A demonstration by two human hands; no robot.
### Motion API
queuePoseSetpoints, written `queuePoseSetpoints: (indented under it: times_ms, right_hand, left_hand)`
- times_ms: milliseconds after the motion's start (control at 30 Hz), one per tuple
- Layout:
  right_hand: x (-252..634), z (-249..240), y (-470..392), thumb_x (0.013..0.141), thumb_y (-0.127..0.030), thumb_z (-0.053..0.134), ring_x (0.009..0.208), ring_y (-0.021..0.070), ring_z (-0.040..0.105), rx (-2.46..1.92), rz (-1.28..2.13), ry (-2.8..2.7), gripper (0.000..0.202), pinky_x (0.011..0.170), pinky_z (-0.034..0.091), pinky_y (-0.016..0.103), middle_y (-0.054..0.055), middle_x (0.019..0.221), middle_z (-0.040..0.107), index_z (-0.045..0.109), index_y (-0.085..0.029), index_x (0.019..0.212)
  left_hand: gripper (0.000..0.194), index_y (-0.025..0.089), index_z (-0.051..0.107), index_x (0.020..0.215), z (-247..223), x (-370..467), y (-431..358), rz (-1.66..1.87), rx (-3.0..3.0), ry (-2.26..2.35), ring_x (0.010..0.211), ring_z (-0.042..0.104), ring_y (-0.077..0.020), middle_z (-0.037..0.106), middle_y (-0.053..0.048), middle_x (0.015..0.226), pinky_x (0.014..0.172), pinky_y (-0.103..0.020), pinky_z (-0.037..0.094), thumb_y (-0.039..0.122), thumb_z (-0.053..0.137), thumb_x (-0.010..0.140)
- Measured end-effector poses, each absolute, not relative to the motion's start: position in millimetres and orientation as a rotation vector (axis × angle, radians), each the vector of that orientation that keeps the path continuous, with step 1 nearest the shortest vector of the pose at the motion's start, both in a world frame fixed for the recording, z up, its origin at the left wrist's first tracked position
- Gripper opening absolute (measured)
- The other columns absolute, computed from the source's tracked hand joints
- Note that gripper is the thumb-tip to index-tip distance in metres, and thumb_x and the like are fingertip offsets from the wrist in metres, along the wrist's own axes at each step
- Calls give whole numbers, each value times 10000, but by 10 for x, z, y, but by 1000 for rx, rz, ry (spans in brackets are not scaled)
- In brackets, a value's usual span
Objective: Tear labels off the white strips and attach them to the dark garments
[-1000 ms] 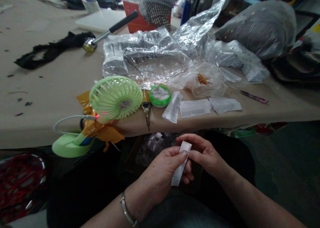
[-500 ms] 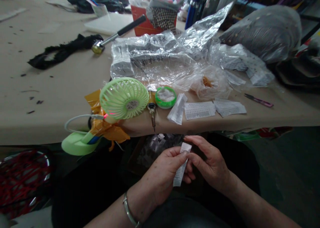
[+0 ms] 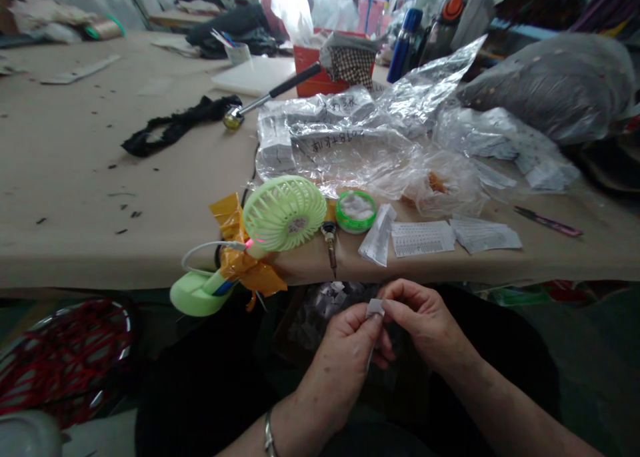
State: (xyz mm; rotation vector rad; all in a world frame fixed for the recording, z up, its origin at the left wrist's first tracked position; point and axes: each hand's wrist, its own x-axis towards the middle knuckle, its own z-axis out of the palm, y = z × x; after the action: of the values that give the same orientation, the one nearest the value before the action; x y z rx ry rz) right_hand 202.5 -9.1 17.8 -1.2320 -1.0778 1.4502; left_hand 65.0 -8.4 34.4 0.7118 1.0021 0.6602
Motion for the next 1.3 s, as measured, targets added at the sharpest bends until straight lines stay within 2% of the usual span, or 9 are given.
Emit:
queuePoseSetpoints:
  times_ms: [133, 233, 333, 433, 667, 1300]
  right_hand:
    - [1852, 219, -25, 795, -310, 627, 495, 81, 520, -1192, 1442, -1117, 177, 480, 471, 200, -13, 636, 604, 578, -175, 692]
    - [1717, 236, 35, 780, -268, 616, 590, 94, 554, -1173, 1377, -1198, 137, 538, 482, 196, 0, 711, 623, 591, -172, 686]
    - [1628, 221, 90, 786, -243, 595, 714, 117, 583, -1196, 1245, -1301, 93, 620, 484, 203, 10, 784, 640, 603, -178, 720]
    - [1587, 206, 132, 810, -246, 572, 755, 128, 585, -1221, 1150, -1382, 93, 673, 478, 223, 14, 799, 638, 608, -180, 755]
    - [1574, 248, 179, 834, -271, 549, 673, 116, 551, -1325, 1024, -1473, 127, 638, 449, 226, 3, 738, 610, 607, -171, 782]
    - [1580, 223, 251, 841, -219, 552, 638, 86, 534, -1323, 869, -1549, 85, 633, 432, 193, -33, 688, 594, 604, -180, 785]
  left_hand:
    - [209, 149, 628, 666, 296, 498, -66, 787, 916, 1055, 610, 514, -127, 578, -13, 617, 594, -220, 411, 229, 538, 837]
    - [155, 166, 688, 745, 270, 350, -44, 896, 1071, 1144, 698, 546, -149, 637, -22, 710, 653, -227, 424, 210, 564, 827]
    - [130, 186, 704, 820, 284, 233, -3, 955, 1172, 1243, 710, 577, -154, 670, -19, 754, 656, -224, 436, 220, 578, 828]
    - [119, 185, 692, 810, 318, 167, 59, 998, 1291, 1318, 684, 595, -144, 675, -11, 735, 634, -209, 447, 226, 582, 830]
    - [147, 182, 669, 764, 324, 140, 154, 1072, 1514, 1368, 563, 566, -96, 651, 31, 631, 548, -168, 422, 181, 544, 841]
    - [153, 179, 664, 756, 246, 142, 224, 1116, 1628, 1370, 543, 545, -74, 622, 50, 605, 533, -151, 404, 164, 542, 845]
